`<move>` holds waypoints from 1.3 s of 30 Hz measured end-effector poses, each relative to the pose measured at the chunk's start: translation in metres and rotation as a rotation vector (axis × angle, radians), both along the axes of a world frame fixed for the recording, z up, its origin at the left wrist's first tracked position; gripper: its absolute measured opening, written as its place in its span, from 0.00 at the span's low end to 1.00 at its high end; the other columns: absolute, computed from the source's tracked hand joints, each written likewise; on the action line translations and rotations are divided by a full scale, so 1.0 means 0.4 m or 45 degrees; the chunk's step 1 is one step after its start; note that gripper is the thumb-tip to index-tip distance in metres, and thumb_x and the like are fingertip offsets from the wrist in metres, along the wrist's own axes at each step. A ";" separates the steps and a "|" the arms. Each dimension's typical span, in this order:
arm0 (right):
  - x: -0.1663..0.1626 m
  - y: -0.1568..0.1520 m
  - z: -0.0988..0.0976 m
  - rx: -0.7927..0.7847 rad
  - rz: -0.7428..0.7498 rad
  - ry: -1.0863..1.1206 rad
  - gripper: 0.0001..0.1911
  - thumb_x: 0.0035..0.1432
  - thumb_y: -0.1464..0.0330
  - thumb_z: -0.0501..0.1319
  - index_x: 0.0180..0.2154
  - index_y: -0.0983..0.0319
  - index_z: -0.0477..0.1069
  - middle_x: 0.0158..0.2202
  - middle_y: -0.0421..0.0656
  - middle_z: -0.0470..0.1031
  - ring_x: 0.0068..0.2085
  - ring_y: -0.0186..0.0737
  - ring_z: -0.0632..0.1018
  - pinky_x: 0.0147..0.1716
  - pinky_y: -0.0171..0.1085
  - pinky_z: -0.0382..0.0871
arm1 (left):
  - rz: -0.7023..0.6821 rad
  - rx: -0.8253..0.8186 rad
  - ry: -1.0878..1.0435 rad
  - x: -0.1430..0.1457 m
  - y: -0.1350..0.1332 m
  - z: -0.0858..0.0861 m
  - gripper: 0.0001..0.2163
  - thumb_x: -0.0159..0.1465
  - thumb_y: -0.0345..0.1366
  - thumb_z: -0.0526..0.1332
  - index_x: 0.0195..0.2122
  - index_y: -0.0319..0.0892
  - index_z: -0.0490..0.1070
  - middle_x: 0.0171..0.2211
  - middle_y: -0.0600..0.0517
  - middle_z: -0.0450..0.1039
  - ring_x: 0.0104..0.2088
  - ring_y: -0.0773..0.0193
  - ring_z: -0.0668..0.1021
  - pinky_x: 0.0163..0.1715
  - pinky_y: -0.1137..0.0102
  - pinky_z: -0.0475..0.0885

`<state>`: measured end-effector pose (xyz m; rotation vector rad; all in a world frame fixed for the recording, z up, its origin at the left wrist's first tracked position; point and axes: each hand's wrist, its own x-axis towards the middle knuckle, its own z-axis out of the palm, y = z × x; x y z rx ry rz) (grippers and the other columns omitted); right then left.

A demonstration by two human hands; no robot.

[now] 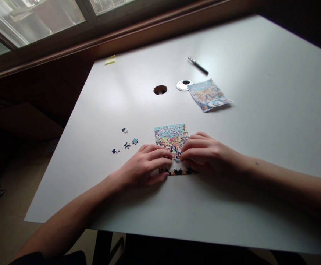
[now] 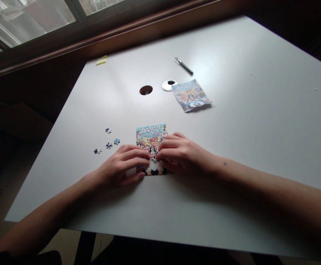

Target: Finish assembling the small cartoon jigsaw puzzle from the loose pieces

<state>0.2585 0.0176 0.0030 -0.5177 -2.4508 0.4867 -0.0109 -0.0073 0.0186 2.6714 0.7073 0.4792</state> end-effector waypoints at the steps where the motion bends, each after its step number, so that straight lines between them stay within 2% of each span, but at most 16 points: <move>1: 0.001 0.000 0.000 0.002 0.001 -0.002 0.07 0.64 0.73 0.57 0.41 0.58 0.72 0.36 0.43 0.77 0.37 0.38 0.74 0.42 0.41 0.64 | 0.000 -0.001 -0.001 0.000 0.000 0.000 0.11 0.66 0.34 0.60 0.49 0.45 0.71 0.53 0.49 0.75 0.55 0.58 0.73 0.57 0.62 0.66; 39: 0.002 0.001 -0.006 0.009 -0.001 -0.001 0.08 0.64 0.74 0.58 0.42 0.58 0.72 0.36 0.43 0.77 0.37 0.37 0.74 0.43 0.41 0.64 | 0.001 -0.016 -0.011 -0.002 0.001 -0.007 0.11 0.66 0.34 0.60 0.49 0.46 0.71 0.54 0.50 0.74 0.55 0.58 0.73 0.56 0.61 0.66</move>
